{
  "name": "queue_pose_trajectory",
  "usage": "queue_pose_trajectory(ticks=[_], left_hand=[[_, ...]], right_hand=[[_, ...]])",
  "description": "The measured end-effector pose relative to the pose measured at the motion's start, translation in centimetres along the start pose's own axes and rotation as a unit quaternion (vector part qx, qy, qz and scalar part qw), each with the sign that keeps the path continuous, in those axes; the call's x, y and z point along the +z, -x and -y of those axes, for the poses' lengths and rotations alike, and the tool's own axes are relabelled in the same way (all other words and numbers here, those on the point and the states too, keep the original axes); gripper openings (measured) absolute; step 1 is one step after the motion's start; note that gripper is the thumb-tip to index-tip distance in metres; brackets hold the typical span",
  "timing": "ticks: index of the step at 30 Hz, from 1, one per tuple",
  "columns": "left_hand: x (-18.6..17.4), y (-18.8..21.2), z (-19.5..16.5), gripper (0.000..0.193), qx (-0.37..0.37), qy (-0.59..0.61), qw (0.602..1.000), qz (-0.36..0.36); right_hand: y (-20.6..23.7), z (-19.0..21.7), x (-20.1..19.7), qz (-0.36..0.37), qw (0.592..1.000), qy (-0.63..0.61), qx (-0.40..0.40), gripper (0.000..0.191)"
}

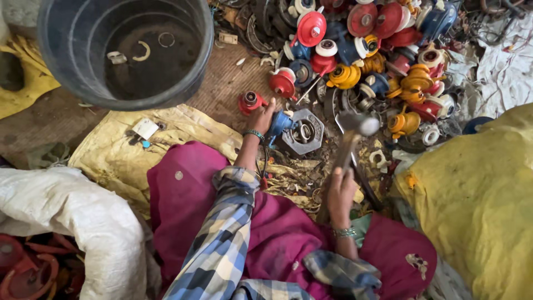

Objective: The person sits on the floor and uses a hammer and metal block to strike and separate parts of small blue and red electrical insulators. They repeatedly hit the objects, remove broken pieces, and place them into a nearby bucket.

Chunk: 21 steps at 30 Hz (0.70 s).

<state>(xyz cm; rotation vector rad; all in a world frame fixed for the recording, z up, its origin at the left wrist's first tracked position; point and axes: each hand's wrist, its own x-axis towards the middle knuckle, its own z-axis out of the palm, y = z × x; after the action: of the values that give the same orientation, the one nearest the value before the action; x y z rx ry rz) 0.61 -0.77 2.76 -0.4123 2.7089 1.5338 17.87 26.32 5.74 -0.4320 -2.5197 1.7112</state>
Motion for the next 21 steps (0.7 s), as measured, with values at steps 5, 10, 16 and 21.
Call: queue_pose_trajectory(ticks=[5, 10, 16, 21], left_hand=[[0.2, -1.1, 0.3, 0.069, 0.246, -0.035, 0.968, -0.042], [-1.3, -0.3, -2.8, 0.065, 0.132, 0.139, 0.981, -0.027], [-1.7, 2.2, -6.9, 0.063, 0.258, -0.087, 0.961, -0.054], [1.2, 3.2, -5.9, 0.059, 0.289, -0.247, 0.920, -0.098]], right_hand=[[-1.8, -8.2, 0.7, 0.036, 0.976, 0.193, 0.092, 0.053], [-2.6, -10.4, 0.7, 0.065, 0.987, 0.107, 0.104, 0.058], [-2.8, -10.2, 1.5, 0.035, 0.974, 0.213, 0.072, 0.057], [-3.5, -11.1, 1.6, 0.028, 0.970, 0.235, 0.062, 0.058]])
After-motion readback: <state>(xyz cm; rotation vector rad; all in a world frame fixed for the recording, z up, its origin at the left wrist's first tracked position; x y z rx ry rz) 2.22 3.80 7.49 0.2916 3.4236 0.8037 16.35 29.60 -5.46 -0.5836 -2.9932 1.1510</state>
